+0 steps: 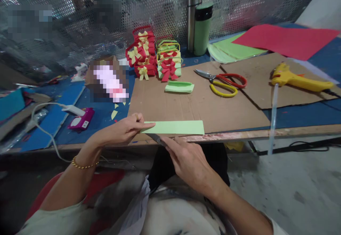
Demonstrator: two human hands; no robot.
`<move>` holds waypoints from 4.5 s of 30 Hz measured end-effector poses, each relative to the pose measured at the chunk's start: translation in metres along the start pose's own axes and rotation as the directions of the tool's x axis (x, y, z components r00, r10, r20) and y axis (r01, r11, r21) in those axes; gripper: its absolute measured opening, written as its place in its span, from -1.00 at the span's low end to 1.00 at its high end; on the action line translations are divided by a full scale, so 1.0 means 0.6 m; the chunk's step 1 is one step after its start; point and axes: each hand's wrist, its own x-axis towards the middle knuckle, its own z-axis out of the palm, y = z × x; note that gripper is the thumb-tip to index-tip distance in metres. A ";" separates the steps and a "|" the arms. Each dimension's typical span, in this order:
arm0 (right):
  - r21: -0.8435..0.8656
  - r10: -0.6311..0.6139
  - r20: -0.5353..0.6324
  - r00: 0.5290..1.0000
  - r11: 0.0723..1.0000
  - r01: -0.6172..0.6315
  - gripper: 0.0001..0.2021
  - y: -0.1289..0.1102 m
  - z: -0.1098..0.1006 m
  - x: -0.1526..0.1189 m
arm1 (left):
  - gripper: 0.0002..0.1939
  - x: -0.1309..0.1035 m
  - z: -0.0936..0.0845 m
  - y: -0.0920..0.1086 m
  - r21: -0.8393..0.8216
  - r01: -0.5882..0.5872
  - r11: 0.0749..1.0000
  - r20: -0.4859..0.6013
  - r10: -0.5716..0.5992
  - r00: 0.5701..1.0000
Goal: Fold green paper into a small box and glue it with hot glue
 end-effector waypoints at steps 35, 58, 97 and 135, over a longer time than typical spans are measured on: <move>0.243 -0.085 0.115 0.990 0.968 0.055 -0.62 -0.016 -0.016 0.000 | -0.49 0.005 -0.006 -0.003 -0.012 0.007 1.000 0.025 -0.007 1.000; -0.629 0.389 -0.237 0.890 0.637 -0.446 -0.76 0.175 -0.184 0.020 | -0.65 0.049 0.076 0.008 0.437 0.058 0.898 -0.511 0.195 0.837; -0.392 -0.196 -0.160 0.967 0.912 0.120 -0.56 0.141 -0.063 -0.028 | -0.82 0.018 0.116 0.093 0.600 0.106 0.793 -0.541 0.305 0.784; -0.579 -0.254 -0.244 0.936 0.812 0.070 -0.50 0.145 -0.042 -0.023 | -0.63 -0.057 0.007 -0.058 0.399 0.725 0.562 -0.498 -0.531 0.686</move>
